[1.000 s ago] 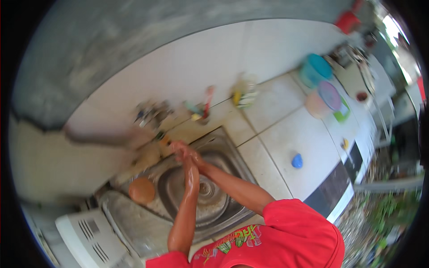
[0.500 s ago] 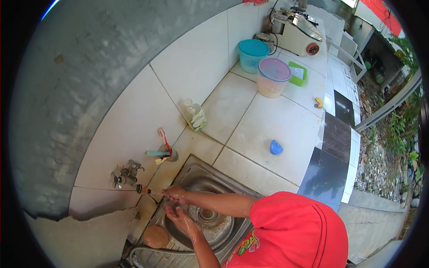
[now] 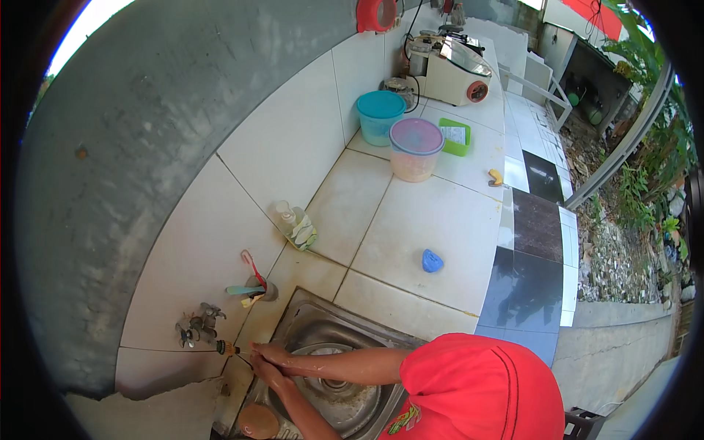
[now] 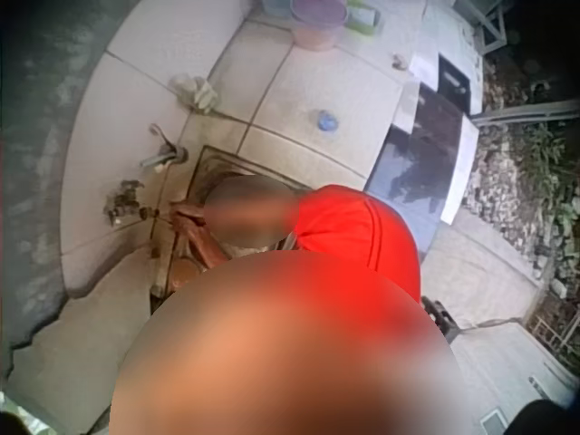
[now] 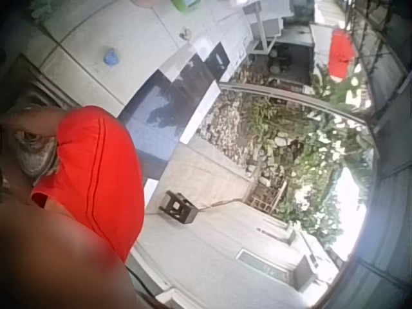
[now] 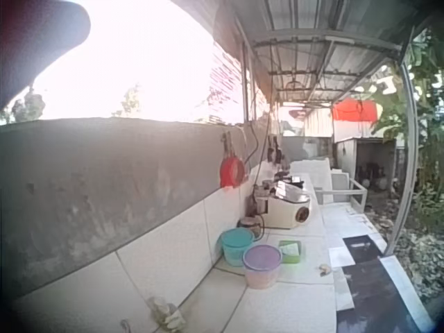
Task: Cleaning a blue dental model in a small ultrasonic cleaner and then thoroughly washing hands and arms at a sink.
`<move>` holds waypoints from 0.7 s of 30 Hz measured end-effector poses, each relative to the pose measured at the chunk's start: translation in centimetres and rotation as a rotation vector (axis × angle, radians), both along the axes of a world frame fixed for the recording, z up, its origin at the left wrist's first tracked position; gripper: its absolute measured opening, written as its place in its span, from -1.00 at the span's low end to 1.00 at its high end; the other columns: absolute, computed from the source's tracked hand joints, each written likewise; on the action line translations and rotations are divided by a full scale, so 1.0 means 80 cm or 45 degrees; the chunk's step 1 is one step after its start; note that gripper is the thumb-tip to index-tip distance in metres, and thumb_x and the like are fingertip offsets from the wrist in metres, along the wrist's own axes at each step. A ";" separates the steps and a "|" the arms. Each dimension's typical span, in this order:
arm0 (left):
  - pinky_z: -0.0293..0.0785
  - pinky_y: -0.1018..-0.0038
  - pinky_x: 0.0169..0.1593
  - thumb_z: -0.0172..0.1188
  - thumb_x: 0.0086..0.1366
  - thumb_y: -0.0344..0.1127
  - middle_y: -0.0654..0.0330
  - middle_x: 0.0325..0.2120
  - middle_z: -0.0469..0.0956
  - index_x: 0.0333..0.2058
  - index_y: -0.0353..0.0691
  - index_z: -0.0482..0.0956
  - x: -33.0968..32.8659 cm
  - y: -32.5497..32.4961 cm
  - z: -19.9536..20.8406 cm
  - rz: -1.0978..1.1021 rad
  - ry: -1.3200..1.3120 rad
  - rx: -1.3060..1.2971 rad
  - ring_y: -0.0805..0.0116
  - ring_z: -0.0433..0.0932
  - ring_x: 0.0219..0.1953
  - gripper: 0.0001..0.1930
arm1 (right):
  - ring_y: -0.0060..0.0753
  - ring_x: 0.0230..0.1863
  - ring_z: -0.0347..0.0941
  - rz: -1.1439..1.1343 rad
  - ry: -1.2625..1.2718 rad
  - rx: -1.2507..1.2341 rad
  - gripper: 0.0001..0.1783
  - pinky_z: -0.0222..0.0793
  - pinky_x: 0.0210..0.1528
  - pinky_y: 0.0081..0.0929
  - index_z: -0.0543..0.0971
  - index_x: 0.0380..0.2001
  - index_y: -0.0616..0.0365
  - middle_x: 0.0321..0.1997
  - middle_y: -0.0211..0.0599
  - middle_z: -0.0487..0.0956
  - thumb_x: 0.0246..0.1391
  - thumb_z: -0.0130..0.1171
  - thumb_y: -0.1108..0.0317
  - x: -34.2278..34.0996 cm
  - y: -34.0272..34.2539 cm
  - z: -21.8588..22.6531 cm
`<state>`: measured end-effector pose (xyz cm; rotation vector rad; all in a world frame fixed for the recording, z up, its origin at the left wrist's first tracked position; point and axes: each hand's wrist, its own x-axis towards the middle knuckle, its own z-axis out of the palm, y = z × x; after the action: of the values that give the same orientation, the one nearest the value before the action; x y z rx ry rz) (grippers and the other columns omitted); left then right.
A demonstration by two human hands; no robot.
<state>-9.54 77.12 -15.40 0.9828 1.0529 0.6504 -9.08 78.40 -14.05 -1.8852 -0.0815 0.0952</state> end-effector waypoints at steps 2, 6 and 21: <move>0.21 0.41 0.10 -0.26 0.39 -0.05 0.07 0.07 0.32 0.11 -0.27 0.29 0.018 -0.047 0.050 0.075 0.152 0.159 0.25 0.35 0.03 -0.52 | -0.41 -0.47 0.33 0.490 0.110 0.124 -0.79 0.23 -0.40 -0.41 0.46 -0.56 0.22 -0.51 -0.26 0.46 0.08 0.04 0.33 0.031 -0.021 -0.007; 0.28 0.37 0.07 -0.27 0.39 -0.05 0.08 0.03 0.33 0.08 -0.24 0.33 -0.018 -0.022 0.020 0.099 -0.271 -0.104 0.28 0.36 0.02 -0.54 | -0.35 -0.47 0.35 1.193 0.286 0.327 -0.75 0.25 -0.38 -0.40 0.45 -0.58 0.24 -0.53 -0.15 0.46 0.06 0.06 0.30 0.071 -0.063 -0.022; 0.40 0.40 -0.08 -0.20 0.39 0.02 0.20 -0.21 0.45 -0.18 -0.12 0.40 0.008 -0.041 0.005 0.478 -0.538 -0.263 0.30 0.46 -0.18 -0.64 | -0.28 -0.65 0.36 1.154 0.322 0.140 -0.78 0.29 -0.57 -0.37 0.43 -0.53 0.17 -0.66 -0.20 0.43 0.12 0.00 0.28 0.065 -0.052 0.005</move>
<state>-8.89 73.81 -15.01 0.4401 0.9076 0.9857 -3.89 74.24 -13.61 -1.5812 -0.7450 0.9202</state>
